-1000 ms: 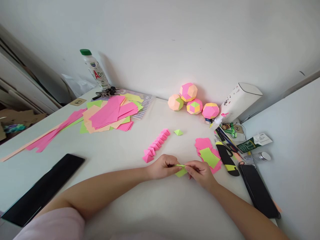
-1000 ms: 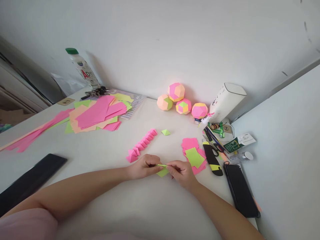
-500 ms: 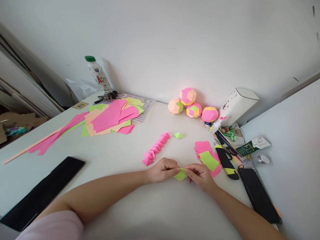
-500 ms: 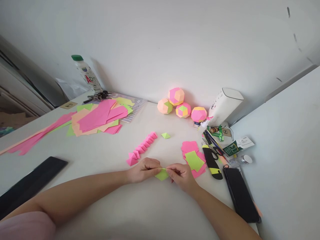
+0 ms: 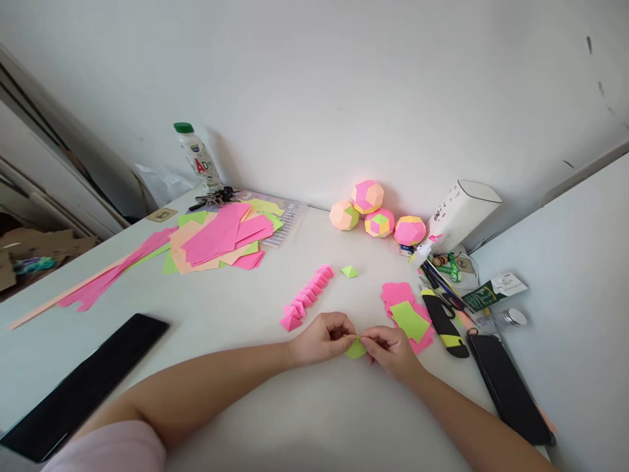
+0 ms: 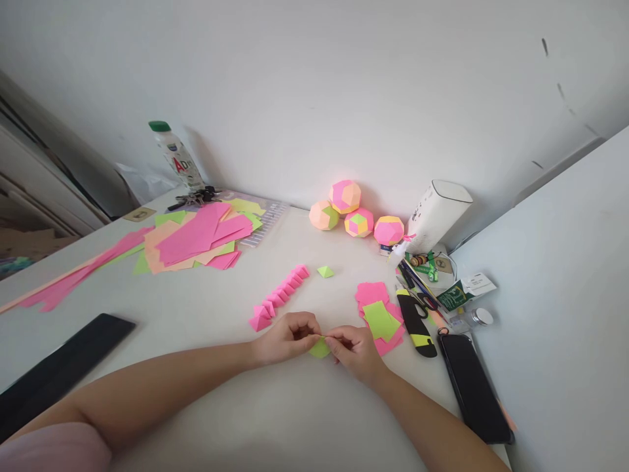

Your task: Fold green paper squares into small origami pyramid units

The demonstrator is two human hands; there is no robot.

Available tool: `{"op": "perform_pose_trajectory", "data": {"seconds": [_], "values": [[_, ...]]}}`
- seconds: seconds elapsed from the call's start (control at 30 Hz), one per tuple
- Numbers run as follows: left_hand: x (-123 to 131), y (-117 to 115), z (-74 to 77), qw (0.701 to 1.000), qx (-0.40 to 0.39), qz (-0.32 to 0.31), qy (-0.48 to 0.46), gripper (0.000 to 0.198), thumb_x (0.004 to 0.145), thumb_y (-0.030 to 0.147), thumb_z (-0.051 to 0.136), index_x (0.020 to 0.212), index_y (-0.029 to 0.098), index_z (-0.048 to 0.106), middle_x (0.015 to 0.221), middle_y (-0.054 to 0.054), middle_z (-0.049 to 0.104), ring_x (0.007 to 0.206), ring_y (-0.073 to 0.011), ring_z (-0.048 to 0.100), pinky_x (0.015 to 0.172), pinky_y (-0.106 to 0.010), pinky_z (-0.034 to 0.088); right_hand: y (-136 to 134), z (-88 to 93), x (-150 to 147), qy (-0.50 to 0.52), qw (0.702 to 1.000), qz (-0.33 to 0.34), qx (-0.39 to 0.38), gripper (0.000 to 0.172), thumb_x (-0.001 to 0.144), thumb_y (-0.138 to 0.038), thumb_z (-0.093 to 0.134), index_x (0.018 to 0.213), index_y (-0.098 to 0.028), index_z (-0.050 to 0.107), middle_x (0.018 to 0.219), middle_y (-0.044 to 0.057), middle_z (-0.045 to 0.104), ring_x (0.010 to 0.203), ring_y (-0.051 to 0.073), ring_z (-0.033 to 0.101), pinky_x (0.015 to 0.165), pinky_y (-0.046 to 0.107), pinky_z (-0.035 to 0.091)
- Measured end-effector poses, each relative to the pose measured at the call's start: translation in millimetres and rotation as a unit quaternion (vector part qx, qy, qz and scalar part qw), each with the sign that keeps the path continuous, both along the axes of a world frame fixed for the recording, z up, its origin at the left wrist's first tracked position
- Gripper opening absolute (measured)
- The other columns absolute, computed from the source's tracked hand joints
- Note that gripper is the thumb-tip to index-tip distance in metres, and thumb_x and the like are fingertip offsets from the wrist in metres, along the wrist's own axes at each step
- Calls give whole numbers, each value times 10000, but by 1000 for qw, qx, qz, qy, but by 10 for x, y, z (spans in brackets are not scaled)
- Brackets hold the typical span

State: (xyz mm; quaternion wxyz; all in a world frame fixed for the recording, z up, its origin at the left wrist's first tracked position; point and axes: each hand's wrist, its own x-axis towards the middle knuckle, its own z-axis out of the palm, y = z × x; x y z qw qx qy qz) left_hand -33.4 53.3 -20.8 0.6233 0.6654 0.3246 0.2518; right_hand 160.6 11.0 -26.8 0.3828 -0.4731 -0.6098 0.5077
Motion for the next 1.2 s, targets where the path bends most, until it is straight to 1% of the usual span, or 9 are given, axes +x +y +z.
{"op": "perform_pose_trajectory", "data": {"seconds": [0.13, 0.3, 0.43, 0.6, 0.7, 0.77, 1.0, 1.1, 1.2], "values": [[46, -22, -25, 999, 1, 26, 26, 117, 723, 232, 595, 686, 136, 540, 572, 51, 452, 493, -58, 351, 441, -179, 279, -13, -26, -23, -23, 1000, -1, 11, 194, 825, -327, 588, 780, -174, 696, 572, -8, 578, 458, 109, 510, 434, 222, 429], [19, -25, 23, 999, 5, 29, 29, 57, 694, 149, 550, 651, 138, 514, 561, 51, 448, 500, -60, 361, 454, -183, 287, -10, 15, -2, -3, 1000, -5, -11, 179, 813, -309, 600, 740, -166, 680, 556, -13, 567, 457, 110, 522, 438, 220, 439], [-25, 3, 12, 999, -17, 36, -2, 88, 724, 184, 536, 661, 145, 490, 560, 57, 415, 501, -61, 340, 463, -189, 273, -4, 37, 28, 26, 999, -30, -30, 197, 799, -330, 610, 700, -164, 652, 532, -19, 556, 440, 114, 528, 439, 226, 452], [-38, 22, -12, 996, -50, 38, -57, 150, 791, 283, 516, 725, 155, 477, 618, 40, 457, 533, -70, 379, 487, -193, 298, 7, 38, 46, 34, 997, -53, -39, 205, 794, -337, 608, 680, -168, 626, 547, -17, 561, 444, 114, 536, 444, 226, 450], [-9, 8, 7, 999, -45, 5, -26, 159, 787, 300, 545, 783, 144, 513, 604, 46, 447, 519, -68, 363, 473, -192, 282, 13, 39, 34, 34, 998, -45, -38, 205, 794, -340, 606, 688, -166, 624, 560, -16, 554, 447, 113, 535, 443, 226, 451], [18, -2, 13, 999, -30, -7, 7, 152, 782, 289, 554, 778, 139, 532, 569, 58, 414, 501, -66, 337, 458, -192, 261, 14, 33, 17, 29, 998, -35, -34, 197, 795, -331, 603, 695, -162, 624, 567, -15, 550, 455, 112, 536, 446, 225, 449], [60, -11, -26, 999, 2, 3, 34, 124, 769, 257, 542, 717, 144, 540, 548, 64, 389, 488, -64, 304, 442, -190, 236, -5, -41, -45, 0, 999, -28, -27, 103, 794, -265, 576, 768, -169, 603, 620, -12, 556, 481, 106, 508, 444, 218, 413], [59, -15, -18, 999, 11, 3, 38, 101, 740, 225, 554, 682, 147, 528, 544, 63, 396, 492, -64, 313, 448, -190, 243, -5, -44, -51, -13, 999, -24, -18, 74, 765, -214, 576, 704, -172, 567, 593, -27, 524, 480, 99, 481, 438, 211, 380], [47, -16, -1, 1000, -4, 6, 26, 101, 723, 214, 555, 664, 152, 502, 537, 64, 391, 489, -65, 314, 451, -192, 244, -1, -16, -35, -6, 999, -29, -28, 87, 736, -184, 568, 658, -178, 531, 525, -45, 496, 452, 97, 468, 431, 212, 369]]}}
